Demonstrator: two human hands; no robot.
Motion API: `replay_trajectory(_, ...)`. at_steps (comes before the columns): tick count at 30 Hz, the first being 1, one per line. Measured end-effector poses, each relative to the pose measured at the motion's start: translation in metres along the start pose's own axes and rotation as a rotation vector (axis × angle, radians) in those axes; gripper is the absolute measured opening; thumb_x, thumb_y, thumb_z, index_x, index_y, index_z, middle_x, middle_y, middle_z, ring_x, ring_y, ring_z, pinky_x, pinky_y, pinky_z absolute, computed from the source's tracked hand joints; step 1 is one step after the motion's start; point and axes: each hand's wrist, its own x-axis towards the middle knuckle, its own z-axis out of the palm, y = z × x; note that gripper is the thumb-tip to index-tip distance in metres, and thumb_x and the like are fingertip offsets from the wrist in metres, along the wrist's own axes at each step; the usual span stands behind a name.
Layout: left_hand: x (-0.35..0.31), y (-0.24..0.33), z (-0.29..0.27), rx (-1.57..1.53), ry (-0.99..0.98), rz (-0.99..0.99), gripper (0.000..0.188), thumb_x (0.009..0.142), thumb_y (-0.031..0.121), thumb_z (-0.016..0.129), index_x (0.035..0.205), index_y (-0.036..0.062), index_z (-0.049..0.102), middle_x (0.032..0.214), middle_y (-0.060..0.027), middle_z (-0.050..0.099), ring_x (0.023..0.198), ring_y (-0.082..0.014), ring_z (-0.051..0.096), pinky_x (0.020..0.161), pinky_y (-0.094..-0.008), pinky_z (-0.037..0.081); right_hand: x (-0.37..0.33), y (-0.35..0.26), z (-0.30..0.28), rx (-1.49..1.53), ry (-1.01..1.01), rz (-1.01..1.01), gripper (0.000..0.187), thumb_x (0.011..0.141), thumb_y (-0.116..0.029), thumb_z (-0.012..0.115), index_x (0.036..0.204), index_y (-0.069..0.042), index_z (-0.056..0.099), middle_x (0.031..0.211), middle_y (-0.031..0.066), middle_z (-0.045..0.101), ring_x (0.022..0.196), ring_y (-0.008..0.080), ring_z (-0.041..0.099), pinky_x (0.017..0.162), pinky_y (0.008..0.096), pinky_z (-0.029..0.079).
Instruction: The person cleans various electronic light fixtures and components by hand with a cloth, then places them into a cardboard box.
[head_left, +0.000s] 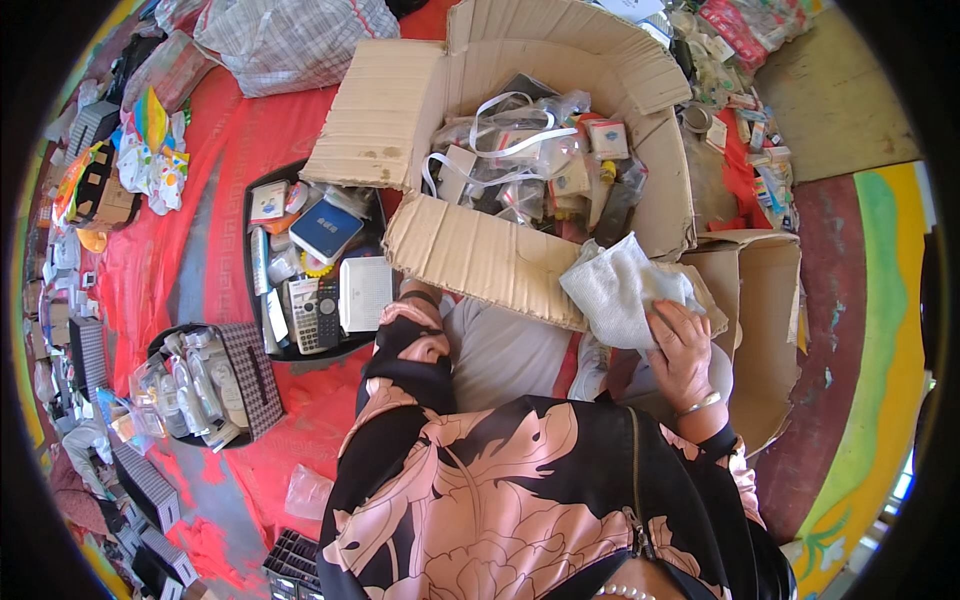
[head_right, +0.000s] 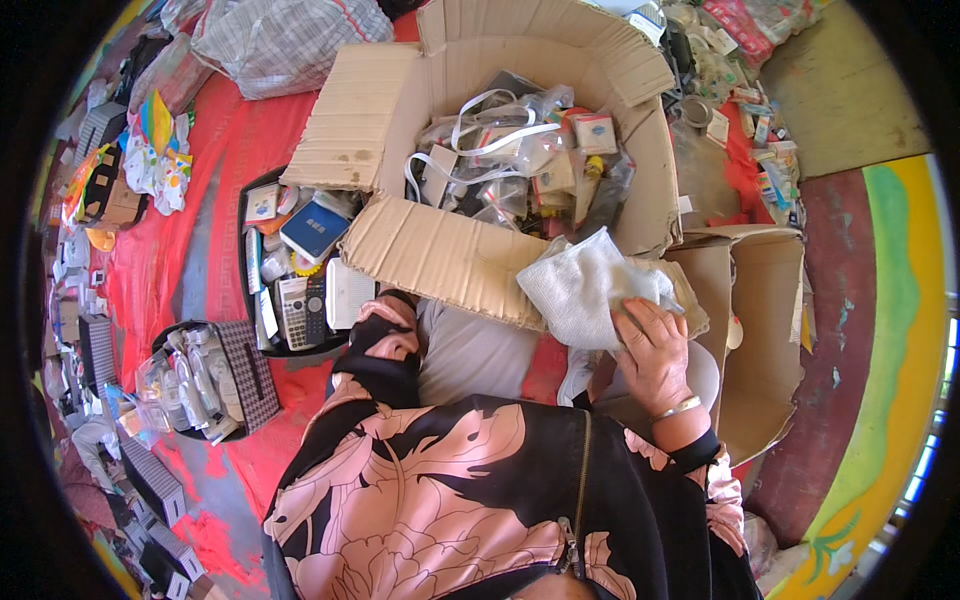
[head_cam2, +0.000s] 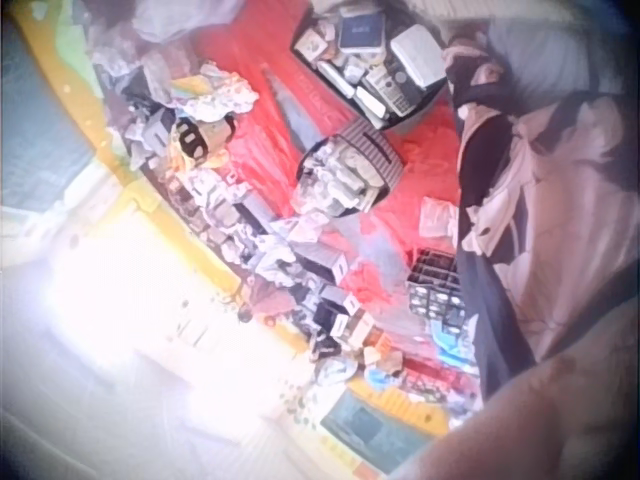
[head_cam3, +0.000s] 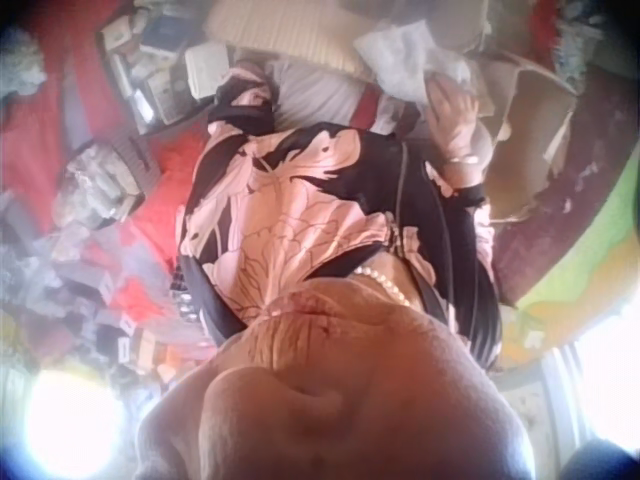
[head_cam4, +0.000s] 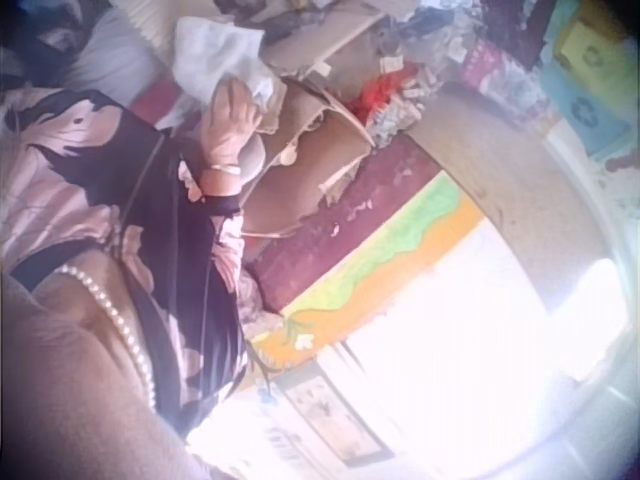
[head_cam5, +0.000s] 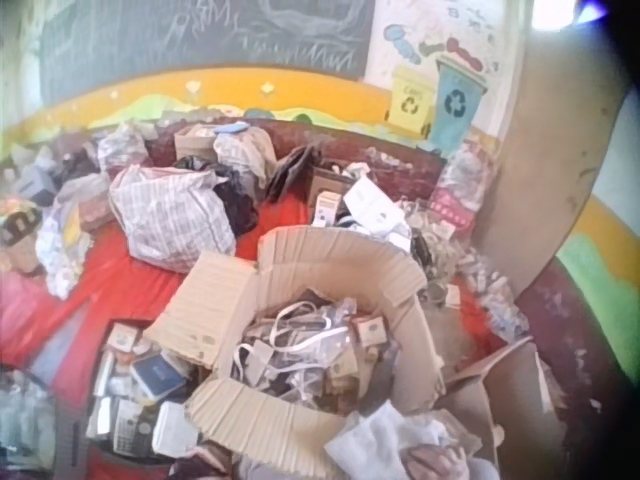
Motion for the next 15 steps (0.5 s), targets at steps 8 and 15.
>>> replay_trajectory(8,-0.113,0.042,-0.039,0.424,-0.052,0.753,0.026,0.087,0.005,0.049,0.111,-0.0012,0.058,0.108,-0.0119,0.054,0.100,-0.0244,0.052,0.092,-0.0311,0.042,0.001,-0.004,-0.004,0.049,0.057,-0.011,0.042,0.063,-0.009,0.065,0.105,-0.006,0.061,0.112,0.0108,0.056,0.106,0.0294,0.053,0.087,0.0418,0.039)
replay_trajectory(15,-0.256,0.192,-0.056,0.357,-0.034,0.973,0.023,0.091,0.006,0.046,0.107,-0.0010,0.061,0.109,-0.0077,0.053,0.095,-0.0145,0.054,0.078,-0.0255,0.048,-0.003,-0.008,-0.005,0.065,0.089,-0.014,0.040,0.064,-0.008,0.065,0.103,-0.005,0.061,0.110,0.0120,0.057,0.104,0.0298,0.053,0.087,0.0410,0.039)
